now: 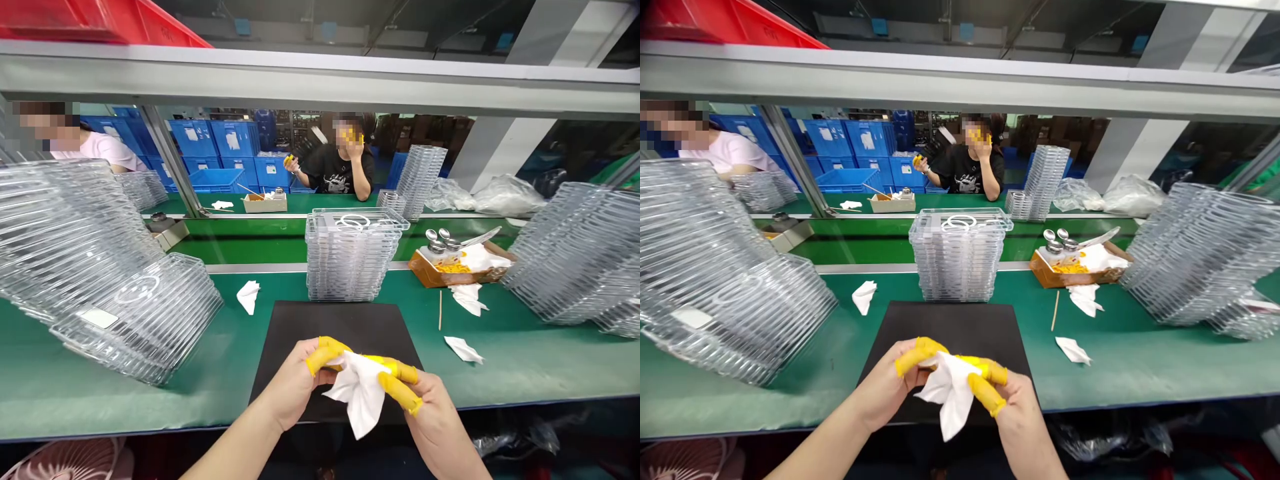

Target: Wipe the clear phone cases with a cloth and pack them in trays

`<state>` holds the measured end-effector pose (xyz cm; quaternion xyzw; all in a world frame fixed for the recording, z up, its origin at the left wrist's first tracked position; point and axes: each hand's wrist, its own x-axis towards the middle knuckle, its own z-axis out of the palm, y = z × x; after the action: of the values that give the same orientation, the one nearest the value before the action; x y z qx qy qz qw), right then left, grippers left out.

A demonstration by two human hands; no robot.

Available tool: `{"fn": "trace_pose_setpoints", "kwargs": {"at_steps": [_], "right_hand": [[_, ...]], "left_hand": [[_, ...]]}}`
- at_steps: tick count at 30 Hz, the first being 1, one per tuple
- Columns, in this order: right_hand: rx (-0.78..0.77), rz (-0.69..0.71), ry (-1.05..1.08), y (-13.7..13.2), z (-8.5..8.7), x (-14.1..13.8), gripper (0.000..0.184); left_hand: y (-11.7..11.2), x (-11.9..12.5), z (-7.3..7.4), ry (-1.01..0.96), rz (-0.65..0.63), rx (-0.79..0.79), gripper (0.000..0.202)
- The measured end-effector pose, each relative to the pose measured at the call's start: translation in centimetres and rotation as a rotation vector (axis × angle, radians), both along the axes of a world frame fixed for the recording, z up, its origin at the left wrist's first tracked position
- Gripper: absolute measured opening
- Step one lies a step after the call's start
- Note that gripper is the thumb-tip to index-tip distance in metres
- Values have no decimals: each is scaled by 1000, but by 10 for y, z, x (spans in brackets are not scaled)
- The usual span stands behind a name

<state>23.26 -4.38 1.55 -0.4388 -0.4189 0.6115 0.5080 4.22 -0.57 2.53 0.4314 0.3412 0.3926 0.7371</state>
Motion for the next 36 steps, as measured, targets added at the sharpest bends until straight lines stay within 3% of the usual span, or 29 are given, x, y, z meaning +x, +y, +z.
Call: {"fn": "trace_pose_setpoints", "kwargs": {"at_steps": [5,12,15,19,23,29,32,34,36], "right_hand": [[-74,-19,102,0,-3,-1,27],[-190,-168,298,4,-6,-6,29],[-111,-259,159,8,-17,3,35],[103,-453,-156,2,-25,21,37],[244,-210,-413,-9,-16,18,33],[326,-10,-553,-5,-16,1,8],[251,24,-459,-10,-26,31,10],[195,-74,-437,-15,-31,73,18],[182,-228,-535,-19,-31,118,27]], "left_hand": [[-1,7,-2,-33,-33,-77,36],[-5,13,-8,-11,4,-239,33],[-6,12,-6,-6,28,-271,35],[-6,10,-5,28,77,-276,39],[-8,10,-7,36,95,-267,40],[-8,11,-7,37,87,-218,37],[-7,3,-5,46,75,-159,36],[-8,-9,-6,129,93,-47,33],[-10,-27,-11,355,163,144,30]]}}
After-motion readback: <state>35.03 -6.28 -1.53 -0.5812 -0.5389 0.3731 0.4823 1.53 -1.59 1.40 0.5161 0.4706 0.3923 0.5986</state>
